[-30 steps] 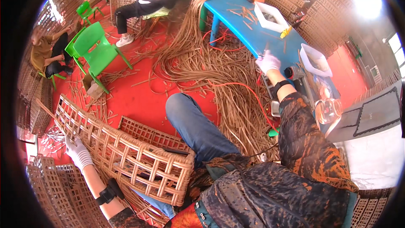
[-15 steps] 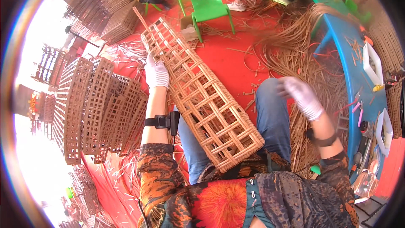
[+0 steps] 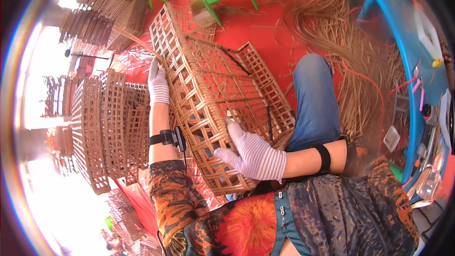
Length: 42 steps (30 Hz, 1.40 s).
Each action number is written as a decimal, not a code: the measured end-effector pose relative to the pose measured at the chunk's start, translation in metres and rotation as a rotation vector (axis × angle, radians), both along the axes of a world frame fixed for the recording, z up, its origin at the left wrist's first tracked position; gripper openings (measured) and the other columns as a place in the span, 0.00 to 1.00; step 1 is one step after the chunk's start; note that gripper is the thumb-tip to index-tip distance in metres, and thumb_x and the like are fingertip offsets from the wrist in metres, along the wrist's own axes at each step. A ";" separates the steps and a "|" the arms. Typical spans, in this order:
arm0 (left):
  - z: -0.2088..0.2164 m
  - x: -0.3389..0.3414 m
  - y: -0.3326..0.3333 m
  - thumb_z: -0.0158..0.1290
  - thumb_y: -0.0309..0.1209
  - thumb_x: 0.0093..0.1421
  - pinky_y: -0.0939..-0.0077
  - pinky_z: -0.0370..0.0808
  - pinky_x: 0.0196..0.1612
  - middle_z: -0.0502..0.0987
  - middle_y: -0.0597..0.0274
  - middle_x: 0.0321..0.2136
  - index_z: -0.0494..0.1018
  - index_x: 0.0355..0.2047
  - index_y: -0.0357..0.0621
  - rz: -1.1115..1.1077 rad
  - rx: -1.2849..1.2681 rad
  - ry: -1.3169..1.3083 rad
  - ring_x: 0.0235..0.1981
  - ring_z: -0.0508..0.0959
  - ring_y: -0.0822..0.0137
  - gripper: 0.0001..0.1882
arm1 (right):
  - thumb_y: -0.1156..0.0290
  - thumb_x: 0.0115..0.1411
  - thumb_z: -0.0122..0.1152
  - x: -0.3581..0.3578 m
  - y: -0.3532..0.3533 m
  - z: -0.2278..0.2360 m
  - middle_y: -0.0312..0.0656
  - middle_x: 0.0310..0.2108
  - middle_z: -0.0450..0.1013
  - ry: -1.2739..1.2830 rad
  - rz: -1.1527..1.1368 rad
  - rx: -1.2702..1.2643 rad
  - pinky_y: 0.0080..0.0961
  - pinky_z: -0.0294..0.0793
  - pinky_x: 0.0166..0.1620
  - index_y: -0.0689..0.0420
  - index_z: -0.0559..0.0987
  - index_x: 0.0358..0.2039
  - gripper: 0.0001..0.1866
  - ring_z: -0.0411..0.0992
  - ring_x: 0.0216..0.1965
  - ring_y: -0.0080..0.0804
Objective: Assembling and weaving wicker furniture components using hands, a staple gun, and pliers.
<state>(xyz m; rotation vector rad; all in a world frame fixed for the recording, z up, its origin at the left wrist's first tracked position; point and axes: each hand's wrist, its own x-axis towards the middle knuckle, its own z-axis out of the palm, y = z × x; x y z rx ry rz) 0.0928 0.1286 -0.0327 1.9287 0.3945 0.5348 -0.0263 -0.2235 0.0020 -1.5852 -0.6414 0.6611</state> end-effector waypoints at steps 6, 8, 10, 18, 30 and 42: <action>0.017 0.024 -0.030 0.39 0.21 0.60 0.76 0.64 0.56 0.69 0.54 0.54 0.61 0.59 0.32 -0.057 -0.026 0.108 0.53 0.69 0.67 0.25 | 0.48 0.60 0.53 0.016 -0.013 -0.010 0.69 0.38 0.71 0.010 0.072 -0.010 0.42 0.74 0.40 0.74 0.49 0.61 0.46 0.73 0.39 0.59; 0.022 0.030 -0.055 0.38 0.20 0.60 0.76 0.68 0.54 0.69 0.54 0.54 0.60 0.60 0.32 -0.078 -0.051 0.108 0.53 0.70 0.67 0.25 | 0.45 0.60 0.51 0.025 -0.017 -0.027 0.65 0.33 0.73 -0.094 0.044 0.133 0.46 0.73 0.38 0.70 0.57 0.58 0.41 0.74 0.35 0.61; 0.024 0.014 -0.036 0.37 0.20 0.60 0.76 0.70 0.53 0.69 0.53 0.53 0.60 0.60 0.33 -0.027 0.090 0.062 0.51 0.72 0.67 0.25 | 0.48 0.61 0.50 0.054 -0.018 -0.036 0.56 0.31 0.74 -0.491 0.100 0.325 0.40 0.74 0.40 0.60 0.74 0.41 0.26 0.74 0.37 0.53; 0.037 0.018 -0.052 0.47 0.26 0.62 0.76 0.72 0.47 0.72 0.53 0.48 0.69 0.52 0.32 0.022 0.358 0.056 0.45 0.74 0.67 0.18 | 0.59 0.58 0.49 0.200 0.036 -0.076 0.51 0.34 0.76 -0.232 -0.110 -0.087 0.39 0.73 0.44 0.57 0.78 0.35 0.16 0.74 0.39 0.49; 0.071 0.066 -0.063 0.54 0.36 0.62 0.87 0.59 0.24 0.69 0.75 0.21 0.75 0.32 0.42 0.168 0.137 0.358 0.21 0.63 0.83 0.10 | 0.51 0.53 0.59 0.265 0.159 -0.128 0.43 0.45 0.75 -0.213 0.009 0.080 0.38 0.69 0.52 0.50 0.77 0.46 0.23 0.71 0.49 0.43; 0.093 0.068 -0.068 0.48 0.43 0.65 0.77 0.78 0.32 0.76 0.60 0.34 0.69 0.47 0.39 0.121 -0.134 0.536 0.31 0.77 0.70 0.20 | 0.55 0.56 0.57 0.248 0.183 -0.122 0.43 0.40 0.74 -0.197 -0.237 0.385 0.38 0.67 0.52 0.49 0.79 0.42 0.17 0.71 0.45 0.43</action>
